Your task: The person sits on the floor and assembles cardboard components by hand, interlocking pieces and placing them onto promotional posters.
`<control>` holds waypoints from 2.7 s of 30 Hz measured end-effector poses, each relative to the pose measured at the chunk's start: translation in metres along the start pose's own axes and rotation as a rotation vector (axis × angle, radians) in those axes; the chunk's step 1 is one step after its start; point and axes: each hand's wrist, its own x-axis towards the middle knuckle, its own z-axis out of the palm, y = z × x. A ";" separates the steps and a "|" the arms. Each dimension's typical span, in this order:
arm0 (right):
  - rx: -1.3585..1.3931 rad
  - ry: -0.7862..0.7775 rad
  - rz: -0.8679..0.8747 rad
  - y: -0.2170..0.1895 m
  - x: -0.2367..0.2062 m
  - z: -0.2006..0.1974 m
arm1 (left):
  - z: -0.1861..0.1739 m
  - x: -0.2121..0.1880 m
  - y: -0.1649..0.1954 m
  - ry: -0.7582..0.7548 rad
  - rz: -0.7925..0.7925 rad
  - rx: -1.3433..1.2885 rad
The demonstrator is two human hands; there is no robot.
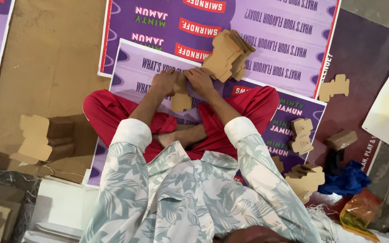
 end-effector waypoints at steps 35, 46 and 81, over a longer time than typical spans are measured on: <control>-0.078 0.159 0.155 -0.001 0.001 0.009 | 0.012 -0.020 0.002 0.297 -0.201 -0.568; -0.326 0.351 0.317 0.007 -0.008 -0.019 | 0.001 -0.003 0.017 0.205 -0.074 0.024; -0.471 0.532 0.430 0.034 0.000 -0.047 | 0.016 -0.013 0.008 0.338 0.011 -0.065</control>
